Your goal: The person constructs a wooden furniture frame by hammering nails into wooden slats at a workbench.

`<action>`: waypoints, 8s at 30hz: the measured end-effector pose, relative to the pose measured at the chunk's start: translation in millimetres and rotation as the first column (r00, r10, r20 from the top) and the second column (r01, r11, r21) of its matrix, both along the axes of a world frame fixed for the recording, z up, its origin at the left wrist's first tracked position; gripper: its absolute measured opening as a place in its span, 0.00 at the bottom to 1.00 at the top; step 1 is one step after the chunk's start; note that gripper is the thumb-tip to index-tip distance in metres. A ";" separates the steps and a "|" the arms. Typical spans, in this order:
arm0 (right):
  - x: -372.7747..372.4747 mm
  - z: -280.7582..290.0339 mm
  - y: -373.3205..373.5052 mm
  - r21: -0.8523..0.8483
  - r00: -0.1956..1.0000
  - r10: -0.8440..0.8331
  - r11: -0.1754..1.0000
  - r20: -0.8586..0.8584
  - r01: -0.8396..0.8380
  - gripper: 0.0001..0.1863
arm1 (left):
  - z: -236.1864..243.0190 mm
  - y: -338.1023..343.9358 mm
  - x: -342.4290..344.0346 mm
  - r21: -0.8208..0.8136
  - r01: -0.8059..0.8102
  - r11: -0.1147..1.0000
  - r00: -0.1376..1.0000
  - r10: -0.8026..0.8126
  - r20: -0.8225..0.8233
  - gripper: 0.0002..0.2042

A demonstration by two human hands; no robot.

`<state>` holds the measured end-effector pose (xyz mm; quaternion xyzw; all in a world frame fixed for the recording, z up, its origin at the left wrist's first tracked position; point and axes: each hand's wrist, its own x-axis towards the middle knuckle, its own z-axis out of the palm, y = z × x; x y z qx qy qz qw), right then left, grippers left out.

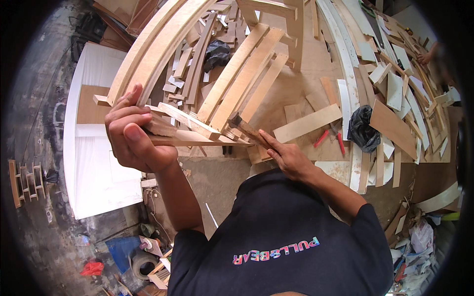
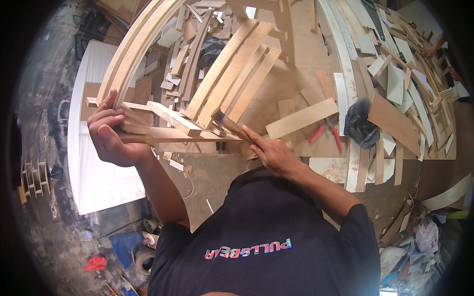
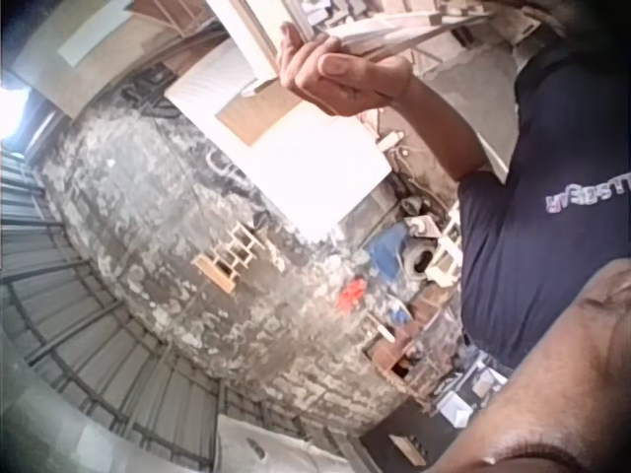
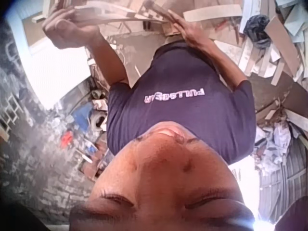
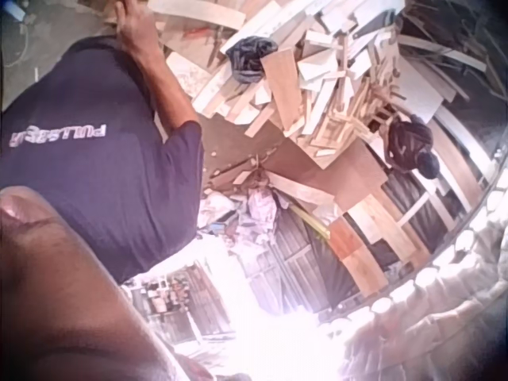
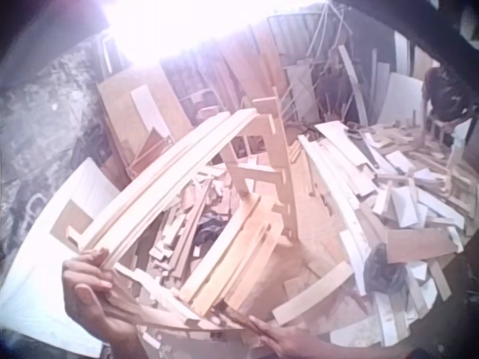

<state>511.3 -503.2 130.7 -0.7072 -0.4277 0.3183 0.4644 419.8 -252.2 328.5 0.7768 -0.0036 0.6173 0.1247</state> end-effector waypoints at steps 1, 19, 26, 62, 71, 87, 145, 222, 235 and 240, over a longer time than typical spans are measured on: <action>0.9 7.0 0.8 0.002 1.000 -0.012 1.000 -0.014 0.012 0.32 | -0.2 0.1 -0.1 0.001 -0.001 1.000 1.000 0.001 0.002 0.18; -4.1 -15.2 -7.4 -0.048 0.998 -0.068 0.996 0.002 0.068 0.31 | -4.0 4.4 -2.2 -0.007 0.003 1.000 1.000 -0.003 0.003 0.19; 14.8 15.8 1.2 -0.008 0.999 -0.031 0.999 0.034 0.032 0.30 | -3.3 2.1 3.7 0.006 0.026 1.000 0.999 -0.026 0.022 0.19; -4.4 -18.9 -1.6 -0.008 0.997 -0.071 0.997 -0.012 0.071 0.31 | -3.2 2.7 2.0 0.010 -0.021 1.000 0.998 0.020 0.063 0.18; -12.2 -10.9 -0.6 -0.050 0.999 0.003 0.999 0.045 -0.001 0.31 | -7.2 4.5 -1.3 -0.001 0.077 0.997 0.996 -0.077 0.039 0.18; -10.8 -49.6 -17.0 -0.032 0.994 -0.063 0.997 0.087 0.066 0.31 | -5.0 1.4 -5.0 -0.006 -0.032 0.999 0.998 0.033 0.052 0.19; 30.5 -70.1 16.7 0.156 0.989 0.138 0.977 0.058 -0.146 0.32 | -345.6 -10.7 -51.0 -0.859 0.495 -0.129 0.848 -0.147 0.510 0.20; 15.9 -25.0 52.2 -0.030 0.976 0.186 0.983 0.117 -0.184 0.24 | -345.0 3.4 -40.9 -0.751 0.525 -0.401 0.769 -0.156 0.620 0.33; -0.7 -15.3 60.1 -0.002 0.983 0.104 0.995 0.150 -0.104 0.38 | -350.8 6.2 -37.5 -0.737 0.532 -0.417 0.749 -0.174 0.640 0.35; -4.2 -13.6 55.4 -0.065 0.988 0.084 0.995 0.128 -0.076 0.38 | -349.9 6.9 -35.4 -0.733 0.528 -0.429 0.745 -0.180 0.642 0.36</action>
